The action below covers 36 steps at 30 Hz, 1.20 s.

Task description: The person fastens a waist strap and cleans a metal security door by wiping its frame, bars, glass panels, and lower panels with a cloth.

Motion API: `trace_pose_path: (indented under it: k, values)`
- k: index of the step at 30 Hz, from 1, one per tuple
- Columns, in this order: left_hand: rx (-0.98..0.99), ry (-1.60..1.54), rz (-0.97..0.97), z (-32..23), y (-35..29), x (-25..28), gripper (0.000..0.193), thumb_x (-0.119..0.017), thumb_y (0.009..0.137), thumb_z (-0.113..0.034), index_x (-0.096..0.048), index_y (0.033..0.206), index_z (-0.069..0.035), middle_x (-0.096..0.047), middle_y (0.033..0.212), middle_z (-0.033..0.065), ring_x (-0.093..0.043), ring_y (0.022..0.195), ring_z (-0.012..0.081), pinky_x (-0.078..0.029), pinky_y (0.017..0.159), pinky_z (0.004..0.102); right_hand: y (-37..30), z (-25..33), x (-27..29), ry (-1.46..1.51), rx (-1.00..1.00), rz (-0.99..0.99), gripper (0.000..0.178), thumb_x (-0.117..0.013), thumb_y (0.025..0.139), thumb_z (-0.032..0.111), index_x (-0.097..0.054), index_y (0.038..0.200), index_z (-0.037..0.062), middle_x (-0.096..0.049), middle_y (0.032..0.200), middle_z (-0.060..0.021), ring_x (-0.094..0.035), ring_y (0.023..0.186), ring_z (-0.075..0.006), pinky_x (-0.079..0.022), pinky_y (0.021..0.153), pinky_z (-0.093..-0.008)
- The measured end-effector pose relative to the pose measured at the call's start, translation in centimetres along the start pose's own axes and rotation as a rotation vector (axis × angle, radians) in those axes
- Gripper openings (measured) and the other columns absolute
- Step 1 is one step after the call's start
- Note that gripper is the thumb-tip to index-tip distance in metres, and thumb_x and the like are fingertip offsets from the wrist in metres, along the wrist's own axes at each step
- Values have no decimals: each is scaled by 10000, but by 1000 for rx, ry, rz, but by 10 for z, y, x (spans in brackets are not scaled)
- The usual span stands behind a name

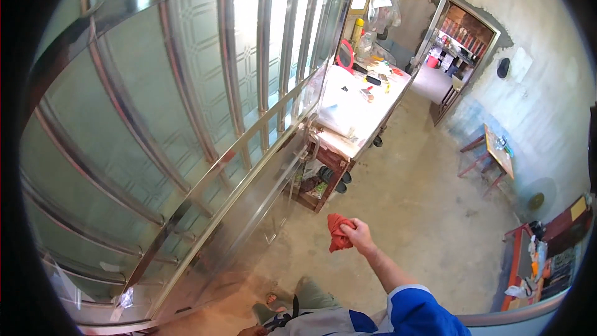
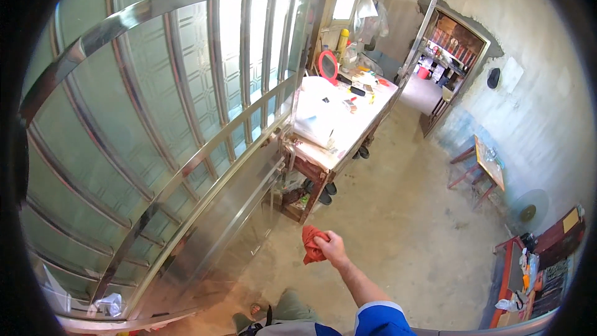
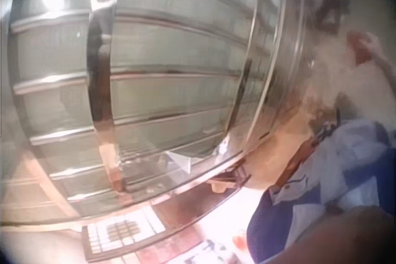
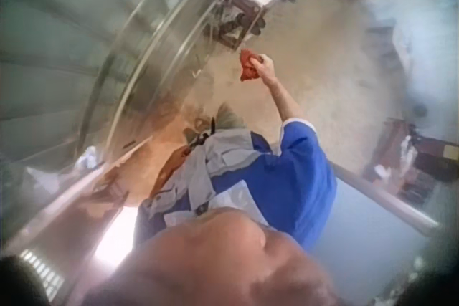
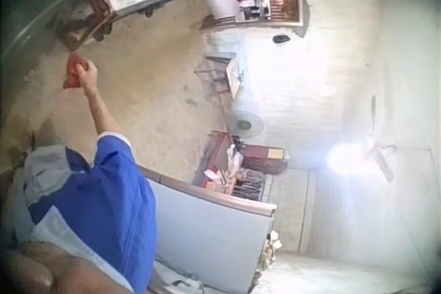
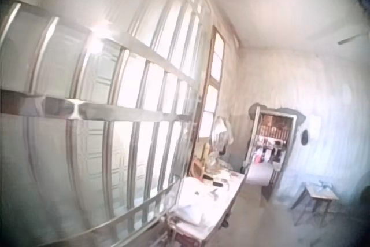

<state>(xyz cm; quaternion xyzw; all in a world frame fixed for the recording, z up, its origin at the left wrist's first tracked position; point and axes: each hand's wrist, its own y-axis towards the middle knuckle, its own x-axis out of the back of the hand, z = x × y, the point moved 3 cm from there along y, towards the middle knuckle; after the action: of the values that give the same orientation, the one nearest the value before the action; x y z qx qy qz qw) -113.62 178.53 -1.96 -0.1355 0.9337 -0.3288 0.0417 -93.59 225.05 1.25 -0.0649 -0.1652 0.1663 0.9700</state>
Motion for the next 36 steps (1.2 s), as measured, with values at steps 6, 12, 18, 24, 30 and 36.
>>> trace_pose_path:
  k: [6, 12, 18, 24, 30, 36]
  values:
    - [-8, -4, 6, -37, 50, -33, 292, -663, 880, -206, -648, 1099, -13, -668, 1009, 114, -616, 921, 203, -504, 853, 323, 87, 23, 34, 141, 57, 4, 237, -694, 863, 155, -638, 1020, -13, -666, 903, -45, -604, 789, -104, -519, 704, -267]
    - [29, -52, -76, -80, 107, -102, 293, -661, 881, -211, -649, 1097, -14, -667, 1009, 116, -616, 920, 204, -504, 851, 324, 195, 18, 78, 135, 82, 49, 227, -692, 865, 134, -636, 1020, -22, -669, 914, -59, -614, 786, -117, -521, 714, -267]
    - [96, -120, -181, -113, 128, -165, 293, -659, 882, -216, -649, 1095, -15, -666, 1009, 117, -615, 920, 205, -504, 850, 325, 312, 24, 147, 136, 138, -111, 205, -688, 865, 144, -637, 985, -14, -660, 896, -52, -601, 778, -118, -510, 704, -278]
    - [176, -157, -279, -122, 128, -202, 293, -657, 883, -221, -649, 1093, -16, -665, 1009, 119, -615, 919, 206, -504, 848, 326, 418, 38, 173, 19, 164, -209, 284, -699, 854, 200, -636, 1016, -26, -665, 905, -88, -614, 796, -163, -504, 720, -316]
    - [244, -160, -343, -127, 126, -229, 294, -655, 884, -225, -650, 1091, -17, -664, 1010, 121, -614, 919, 207, -504, 847, 327, 498, 49, 178, -489, 560, -313, 372, -668, 792, 240, -639, 1114, 54, -618, 1114, -192, -563, 1063, -384, -455, 931, -436]
    - [316, -157, -382, -123, 123, -240, 295, -653, 885, -230, -650, 1089, -18, -664, 1010, 122, -614, 918, 207, -504, 845, 328, 461, 27, 118, -856, 654, -214, 255, -632, 752, 188, -667, 980, 81, -617, 1021, -144, -533, 1026, -349, -409, 938, -466]
